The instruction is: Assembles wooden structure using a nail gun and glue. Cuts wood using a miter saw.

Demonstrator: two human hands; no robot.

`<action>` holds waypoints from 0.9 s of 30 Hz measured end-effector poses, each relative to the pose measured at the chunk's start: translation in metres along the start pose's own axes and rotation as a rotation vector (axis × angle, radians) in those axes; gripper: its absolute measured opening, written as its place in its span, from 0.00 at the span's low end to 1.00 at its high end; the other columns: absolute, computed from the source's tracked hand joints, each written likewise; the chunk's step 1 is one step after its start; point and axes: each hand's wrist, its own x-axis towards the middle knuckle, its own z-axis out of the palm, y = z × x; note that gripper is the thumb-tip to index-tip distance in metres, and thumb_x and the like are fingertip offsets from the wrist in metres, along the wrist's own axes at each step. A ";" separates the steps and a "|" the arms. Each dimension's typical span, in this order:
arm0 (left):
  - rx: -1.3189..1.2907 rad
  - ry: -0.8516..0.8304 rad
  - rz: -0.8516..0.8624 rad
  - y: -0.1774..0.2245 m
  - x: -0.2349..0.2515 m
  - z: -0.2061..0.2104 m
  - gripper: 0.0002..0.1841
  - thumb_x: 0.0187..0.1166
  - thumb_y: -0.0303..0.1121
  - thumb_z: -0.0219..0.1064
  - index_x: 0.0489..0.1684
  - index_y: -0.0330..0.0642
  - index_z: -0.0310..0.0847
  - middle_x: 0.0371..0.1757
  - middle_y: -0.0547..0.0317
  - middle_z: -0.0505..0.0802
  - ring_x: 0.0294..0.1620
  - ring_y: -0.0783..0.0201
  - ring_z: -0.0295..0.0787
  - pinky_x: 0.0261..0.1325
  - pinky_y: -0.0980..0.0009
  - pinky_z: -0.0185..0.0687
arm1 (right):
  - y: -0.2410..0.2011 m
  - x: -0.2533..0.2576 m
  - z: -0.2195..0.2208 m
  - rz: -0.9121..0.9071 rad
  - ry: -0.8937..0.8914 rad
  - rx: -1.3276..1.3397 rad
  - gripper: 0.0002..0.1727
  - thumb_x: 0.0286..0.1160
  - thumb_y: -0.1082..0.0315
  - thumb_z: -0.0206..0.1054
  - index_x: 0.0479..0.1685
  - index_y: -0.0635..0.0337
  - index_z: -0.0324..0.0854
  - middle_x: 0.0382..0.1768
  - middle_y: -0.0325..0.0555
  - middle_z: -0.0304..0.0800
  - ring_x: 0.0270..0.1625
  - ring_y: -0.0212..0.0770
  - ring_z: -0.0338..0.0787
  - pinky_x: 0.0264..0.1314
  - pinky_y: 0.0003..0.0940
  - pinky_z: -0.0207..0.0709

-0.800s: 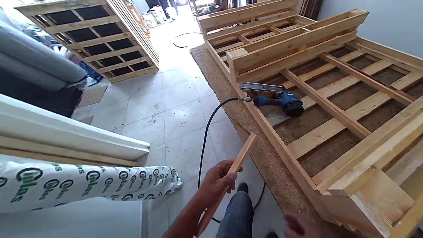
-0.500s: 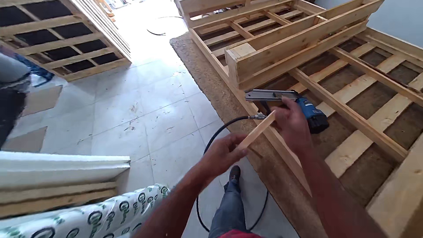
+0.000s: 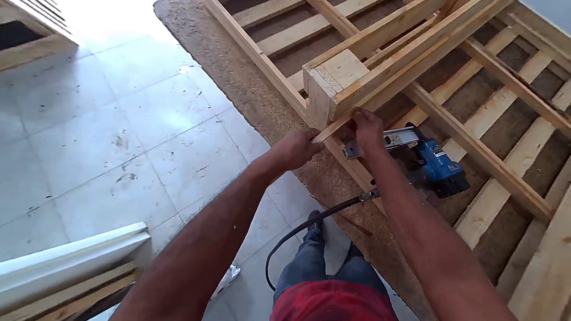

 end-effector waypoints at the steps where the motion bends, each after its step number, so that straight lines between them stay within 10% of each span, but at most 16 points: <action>1: -0.014 -0.007 -0.003 -0.002 0.003 -0.001 0.19 0.91 0.46 0.57 0.71 0.47 0.79 0.39 0.53 0.93 0.34 0.57 0.92 0.45 0.52 0.90 | 0.000 0.003 0.001 -0.005 0.002 0.011 0.18 0.91 0.62 0.58 0.66 0.64 0.83 0.45 0.50 0.90 0.42 0.40 0.92 0.48 0.38 0.90; 27: -0.190 0.076 0.052 -0.006 0.001 -0.015 0.17 0.90 0.39 0.61 0.72 0.51 0.83 0.26 0.60 0.90 0.20 0.66 0.85 0.26 0.65 0.85 | 0.000 0.023 -0.009 -0.059 -0.100 -0.065 0.18 0.90 0.64 0.60 0.67 0.65 0.84 0.38 0.44 0.89 0.28 0.32 0.83 0.34 0.29 0.83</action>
